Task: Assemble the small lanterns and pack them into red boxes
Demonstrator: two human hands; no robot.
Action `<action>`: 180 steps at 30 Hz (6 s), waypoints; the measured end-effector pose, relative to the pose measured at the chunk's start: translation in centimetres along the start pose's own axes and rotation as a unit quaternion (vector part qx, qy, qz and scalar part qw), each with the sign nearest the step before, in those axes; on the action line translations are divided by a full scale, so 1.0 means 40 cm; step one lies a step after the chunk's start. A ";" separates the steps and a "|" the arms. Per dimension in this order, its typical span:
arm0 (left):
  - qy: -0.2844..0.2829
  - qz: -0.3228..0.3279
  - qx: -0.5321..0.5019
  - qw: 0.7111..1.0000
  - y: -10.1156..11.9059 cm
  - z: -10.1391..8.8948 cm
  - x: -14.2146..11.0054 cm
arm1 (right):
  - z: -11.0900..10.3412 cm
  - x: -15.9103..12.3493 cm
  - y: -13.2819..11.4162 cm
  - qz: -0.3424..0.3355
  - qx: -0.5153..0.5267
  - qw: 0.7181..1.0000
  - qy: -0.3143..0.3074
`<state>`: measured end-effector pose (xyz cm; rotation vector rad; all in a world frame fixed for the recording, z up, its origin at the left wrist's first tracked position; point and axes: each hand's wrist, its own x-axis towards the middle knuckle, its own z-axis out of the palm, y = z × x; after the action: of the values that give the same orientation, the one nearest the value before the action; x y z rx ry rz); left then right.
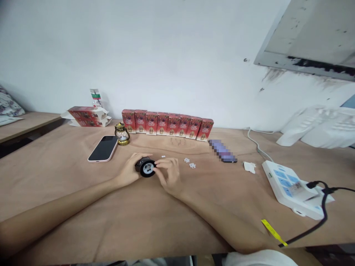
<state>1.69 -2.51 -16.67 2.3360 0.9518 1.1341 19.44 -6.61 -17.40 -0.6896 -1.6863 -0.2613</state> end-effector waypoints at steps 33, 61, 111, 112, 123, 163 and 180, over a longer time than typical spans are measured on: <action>0.008 -0.013 -0.016 1.000 0.025 -0.007 -0.002 | 0.009 -0.004 0.003 0.053 0.119 0.990 0.047; 0.031 -0.069 -0.008 0.997 0.024 -0.008 -0.004 | -0.017 -0.003 0.020 -0.186 -0.192 0.949 -0.166; 0.044 -0.094 -0.089 0.991 0.009 -0.009 -0.004 | -0.001 -0.013 0.007 -0.039 -0.004 0.998 -0.040; 0.032 -0.092 -0.085 0.992 0.009 -0.009 -0.004 | -0.003 -0.012 0.008 -0.043 -0.007 0.998 -0.043; -0.017 -0.068 0.017 0.997 0.020 -0.016 -0.009 | 0.007 -0.006 0.005 -0.088 -0.001 0.995 -0.041; -0.042 -0.008 0.124 0.991 0.038 -0.024 -0.012 | -0.010 -0.005 0.021 -0.025 -0.036 0.996 -0.078; -0.048 -0.061 0.195 0.978 0.048 -0.017 -0.013 | -0.010 0.000 0.023 -0.041 -0.039 0.991 -0.119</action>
<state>1.72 -4.19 -15.42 2.5601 1.3629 0.8364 20.31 -6.07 -17.49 -0.7327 -1.9438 -0.3142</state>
